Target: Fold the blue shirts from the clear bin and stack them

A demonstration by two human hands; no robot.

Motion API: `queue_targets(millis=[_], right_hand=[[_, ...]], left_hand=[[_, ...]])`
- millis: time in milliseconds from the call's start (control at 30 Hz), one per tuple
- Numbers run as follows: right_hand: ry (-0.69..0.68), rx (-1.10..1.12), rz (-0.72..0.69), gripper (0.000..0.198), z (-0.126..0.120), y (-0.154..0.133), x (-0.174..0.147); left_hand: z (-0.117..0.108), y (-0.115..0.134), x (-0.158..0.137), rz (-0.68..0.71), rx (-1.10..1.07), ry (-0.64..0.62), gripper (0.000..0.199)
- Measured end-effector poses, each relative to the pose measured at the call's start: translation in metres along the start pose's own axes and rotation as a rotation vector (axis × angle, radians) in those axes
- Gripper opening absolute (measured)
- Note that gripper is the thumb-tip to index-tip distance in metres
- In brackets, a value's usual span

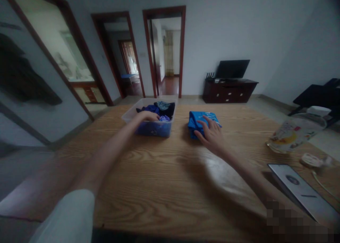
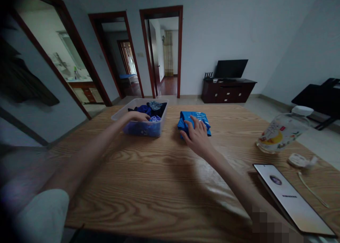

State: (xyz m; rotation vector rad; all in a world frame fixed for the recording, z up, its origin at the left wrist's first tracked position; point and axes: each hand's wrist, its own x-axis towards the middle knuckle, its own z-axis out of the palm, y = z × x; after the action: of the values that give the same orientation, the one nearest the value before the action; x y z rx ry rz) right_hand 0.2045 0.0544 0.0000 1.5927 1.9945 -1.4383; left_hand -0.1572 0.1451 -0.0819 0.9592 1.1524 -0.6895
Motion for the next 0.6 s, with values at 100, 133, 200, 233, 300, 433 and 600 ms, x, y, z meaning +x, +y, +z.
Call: queue_targets(millis=[100,133,200,233,300,433,600], right_hand=[[-0.024,0.085,-0.152,0.044,-0.014,-0.026,-0.021],[-0.046,0.107,-0.198,0.041,-0.017,-0.031,-0.028],[-0.088,0.143,-0.263,0.037,-0.020,-0.038,-0.041],[-0.110,0.160,-0.284,0.037,-0.020,-0.040,-0.047],[-0.164,0.200,-0.307,0.037,-0.019,-0.040,-0.057],[-0.255,0.341,-0.250,0.036,-0.017,-0.041,-0.062],[-0.284,0.739,-0.024,0.058,-0.022,-0.070,-0.044]], left_hand=[[0.003,-0.006,0.009,-0.016,0.012,0.000,0.017],[0.001,-0.006,0.009,0.002,0.003,0.044,0.016],[-0.009,-0.005,0.005,0.052,-0.032,0.171,0.017],[-0.017,-0.004,0.000,0.072,-0.052,0.241,0.019],[-0.039,-0.002,-0.015,0.104,-0.089,0.397,0.026],[-0.094,0.020,-0.052,0.316,-0.242,0.871,0.040],[-0.102,0.088,-0.102,0.531,-0.314,0.904,0.046]])
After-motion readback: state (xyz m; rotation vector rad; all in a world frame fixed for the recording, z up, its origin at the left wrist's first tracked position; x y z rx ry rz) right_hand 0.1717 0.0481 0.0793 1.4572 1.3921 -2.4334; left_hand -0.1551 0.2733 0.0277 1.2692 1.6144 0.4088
